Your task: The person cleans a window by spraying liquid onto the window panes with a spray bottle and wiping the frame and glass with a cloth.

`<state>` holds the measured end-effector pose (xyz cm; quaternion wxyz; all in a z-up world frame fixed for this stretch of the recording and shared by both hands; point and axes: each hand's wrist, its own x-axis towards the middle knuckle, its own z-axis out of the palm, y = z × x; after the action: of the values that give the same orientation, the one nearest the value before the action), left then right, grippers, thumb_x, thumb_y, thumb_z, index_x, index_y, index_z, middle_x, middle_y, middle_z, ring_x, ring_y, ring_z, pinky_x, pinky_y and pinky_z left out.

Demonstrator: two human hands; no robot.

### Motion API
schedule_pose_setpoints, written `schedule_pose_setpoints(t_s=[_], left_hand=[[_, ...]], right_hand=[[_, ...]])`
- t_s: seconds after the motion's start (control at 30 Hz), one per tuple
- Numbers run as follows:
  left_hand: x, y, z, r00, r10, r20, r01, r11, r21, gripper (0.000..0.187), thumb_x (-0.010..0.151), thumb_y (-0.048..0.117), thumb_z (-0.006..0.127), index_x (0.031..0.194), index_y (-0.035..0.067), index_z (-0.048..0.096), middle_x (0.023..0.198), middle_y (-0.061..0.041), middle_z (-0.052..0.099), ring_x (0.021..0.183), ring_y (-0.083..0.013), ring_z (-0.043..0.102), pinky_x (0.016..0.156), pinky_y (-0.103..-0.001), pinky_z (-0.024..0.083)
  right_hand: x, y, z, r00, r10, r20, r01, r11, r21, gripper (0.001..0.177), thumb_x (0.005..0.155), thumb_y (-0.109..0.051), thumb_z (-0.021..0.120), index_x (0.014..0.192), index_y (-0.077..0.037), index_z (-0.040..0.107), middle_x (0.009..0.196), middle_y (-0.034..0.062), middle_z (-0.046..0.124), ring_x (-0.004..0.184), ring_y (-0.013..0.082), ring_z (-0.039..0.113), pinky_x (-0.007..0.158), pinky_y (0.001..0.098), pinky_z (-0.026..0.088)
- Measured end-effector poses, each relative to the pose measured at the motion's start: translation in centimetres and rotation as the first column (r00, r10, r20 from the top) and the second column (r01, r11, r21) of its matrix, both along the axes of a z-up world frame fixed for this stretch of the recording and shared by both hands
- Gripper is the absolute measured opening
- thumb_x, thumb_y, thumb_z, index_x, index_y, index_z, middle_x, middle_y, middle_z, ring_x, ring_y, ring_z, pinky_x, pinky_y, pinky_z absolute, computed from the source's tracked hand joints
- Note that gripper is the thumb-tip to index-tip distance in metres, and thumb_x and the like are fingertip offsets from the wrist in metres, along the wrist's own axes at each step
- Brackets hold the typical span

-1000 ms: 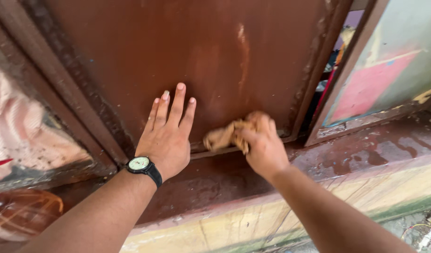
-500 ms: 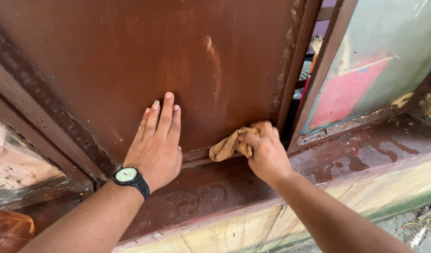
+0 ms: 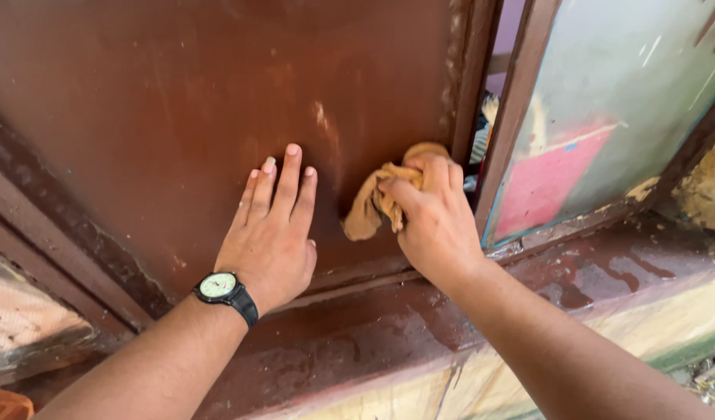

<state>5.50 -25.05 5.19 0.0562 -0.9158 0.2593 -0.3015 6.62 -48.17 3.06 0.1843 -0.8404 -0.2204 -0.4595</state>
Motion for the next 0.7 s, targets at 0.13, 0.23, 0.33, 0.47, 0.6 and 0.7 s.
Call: schedule_pose_setpoints(t_s=[0.13,0.23,0.33,0.47,0.6,0.7], left_hand=[[0.8,-0.7,1.8,0.998,-0.005,0.055,0.006,1.000,-0.016,0.087,0.075,0.021,0.066,0.150,-0.006,0.031,0.162,-0.026,0.015,0.146,-0.0456,0.023,0.119,-0.052,0.019],[1.1,-0.6,3.6,0.993,-0.039,0.110,0.037,0.999,0.020,0.084,0.076,0.021,0.066,0.148,-0.004,0.032,0.161,-0.025,0.017,0.145,-0.0464,0.024,0.120,-0.053,0.019],[1.0,-0.5,5.5,0.991,-0.035,0.129,0.031,0.999,0.032,0.088,0.076,0.020,0.066,0.155,-0.001,0.032,0.161,-0.024,0.019,0.144,-0.0463,0.026,0.119,-0.053,0.019],[1.3,-0.2,8.3,0.983,0.022,0.184,-0.020,1.000,-0.009,0.092,0.072,0.023,0.068,0.154,0.005,0.032,0.165,-0.024,0.019,0.147,-0.0490,0.026,0.118,-0.056,0.019],[0.8,1.0,10.1,0.978,0.086,0.191,-0.088,0.996,0.004,0.093,0.073,0.025,0.069,0.156,0.011,0.030,0.166,-0.024,0.016,0.146,-0.0498,0.024,0.119,-0.058,0.018],[0.6,1.8,11.3,0.972,0.115,0.203,-0.118,0.993,0.001,0.094,0.073,0.026,0.069,0.157,0.011,0.030,0.166,-0.021,0.016,0.148,-0.0493,0.024,0.117,-0.054,0.018]], right_hand=[[-0.2,-0.5,3.5,0.991,0.011,0.134,-0.003,0.998,-0.061,0.040,0.072,0.003,0.072,0.111,-0.009,0.074,0.129,0.0194,0.054,0.123,0.0422,0.050,0.108,0.0468,0.043],[0.0,-1.0,6.4,0.992,0.026,0.123,-0.006,0.987,-0.159,0.040,0.068,0.002,0.073,0.106,-0.011,0.074,0.128,0.0173,0.056,0.125,0.0404,0.050,0.107,0.0482,0.041],[1.3,-1.7,10.3,0.976,0.044,0.215,-0.009,0.987,-0.163,0.045,0.069,0.005,0.071,0.112,-0.009,0.073,0.131,0.0181,0.056,0.129,0.0413,0.050,0.110,0.0470,0.042],[2.2,-1.4,12.5,0.947,0.091,0.309,-0.079,0.995,-0.054,0.047,0.072,0.006,0.070,0.117,-0.008,0.072,0.134,0.0208,0.054,0.129,0.0422,0.051,0.110,0.0463,0.044],[2.1,-0.9,12.2,0.942,0.164,0.293,-0.155,0.987,-0.054,0.047,0.069,0.004,0.073,0.115,-0.007,0.070,0.136,0.0236,0.051,0.129,0.0443,0.050,0.109,0.0480,0.044],[3.5,-0.9,14.3,0.939,0.152,0.310,-0.148,0.988,-0.034,0.049,0.071,0.005,0.073,0.119,-0.007,0.070,0.139,0.0235,0.050,0.130,0.0457,0.048,0.110,0.0489,0.043]])
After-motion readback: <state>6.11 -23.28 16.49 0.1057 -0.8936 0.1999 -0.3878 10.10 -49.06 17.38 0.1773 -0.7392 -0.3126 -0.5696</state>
